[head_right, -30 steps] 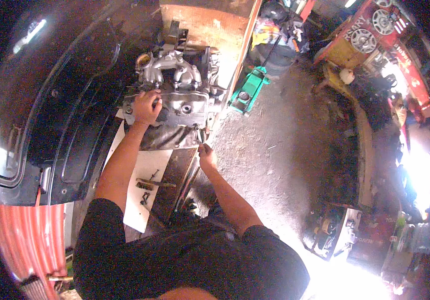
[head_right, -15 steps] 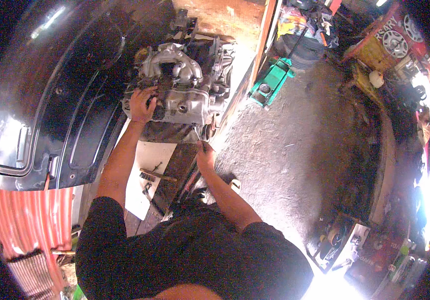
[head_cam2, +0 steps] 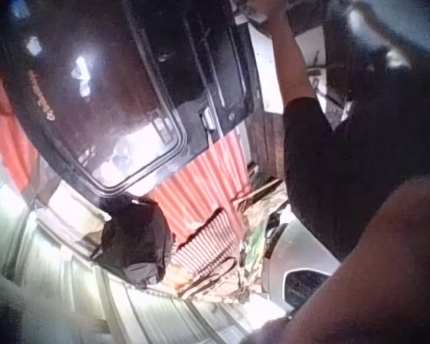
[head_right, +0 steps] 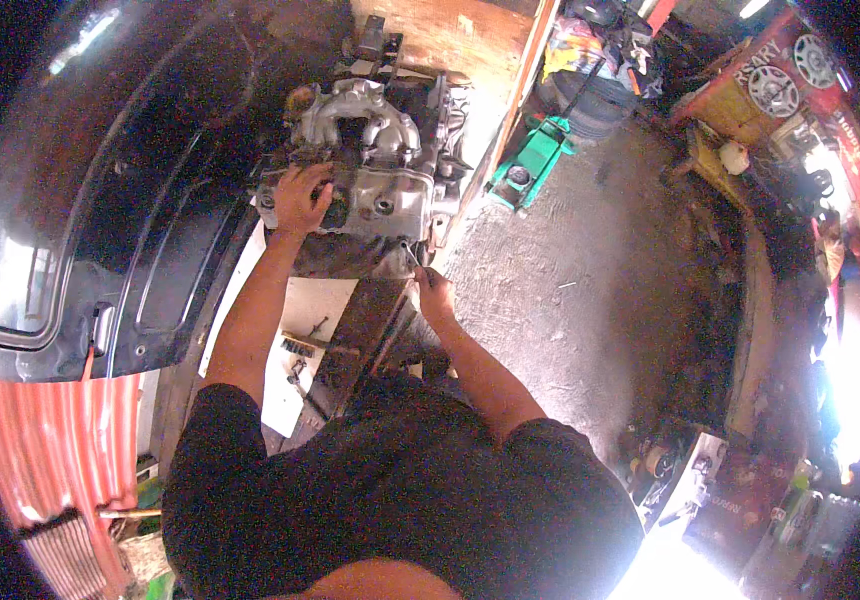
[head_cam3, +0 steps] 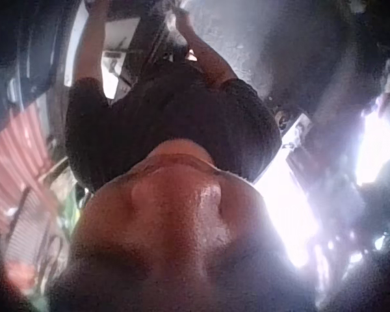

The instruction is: The person uses a wrench to loosen and remove bolts from a car engine block resting on a workbench. They repeatedly turn the wrench on different bolts and remove them by hand, placing them aside.

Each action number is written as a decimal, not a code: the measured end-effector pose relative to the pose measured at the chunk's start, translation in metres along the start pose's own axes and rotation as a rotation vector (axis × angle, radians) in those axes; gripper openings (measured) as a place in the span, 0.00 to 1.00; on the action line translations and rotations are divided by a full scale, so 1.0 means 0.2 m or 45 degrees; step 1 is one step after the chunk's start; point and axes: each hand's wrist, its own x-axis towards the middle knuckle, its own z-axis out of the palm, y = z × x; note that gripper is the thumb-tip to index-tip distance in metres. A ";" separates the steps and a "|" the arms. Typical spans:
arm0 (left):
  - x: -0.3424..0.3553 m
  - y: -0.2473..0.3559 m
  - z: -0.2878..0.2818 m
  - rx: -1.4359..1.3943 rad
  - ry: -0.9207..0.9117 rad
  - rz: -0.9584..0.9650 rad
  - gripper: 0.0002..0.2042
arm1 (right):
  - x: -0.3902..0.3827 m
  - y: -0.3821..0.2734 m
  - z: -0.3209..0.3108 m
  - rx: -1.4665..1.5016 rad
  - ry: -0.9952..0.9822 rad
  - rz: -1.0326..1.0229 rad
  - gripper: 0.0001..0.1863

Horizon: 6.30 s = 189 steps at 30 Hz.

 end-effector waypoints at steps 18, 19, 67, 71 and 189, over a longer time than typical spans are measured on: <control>0.01 0.01 -0.01 -0.086 0.123 0.000 0.11 | 0.10 -1.00 -0.34 -1.862 -0.451 -0.608 0.12; 0.01 0.01 -0.02 -0.067 0.102 -0.006 0.11 | 0.07 -0.97 -0.35 -1.711 -0.385 -0.515 0.14; 0.05 0.00 0.00 -0.122 0.153 0.074 0.08 | 0.20 -1.04 -0.22 -2.079 -0.612 -1.021 0.06; 0.02 -0.01 -0.03 -0.096 0.122 0.035 0.08 | 0.12 -1.00 -0.38 -1.700 -0.545 -0.869 0.11; 0.02 -0.01 0.01 -0.139 0.128 0.027 0.08 | -0.11 -0.01 0.02 -0.164 0.037 0.237 0.30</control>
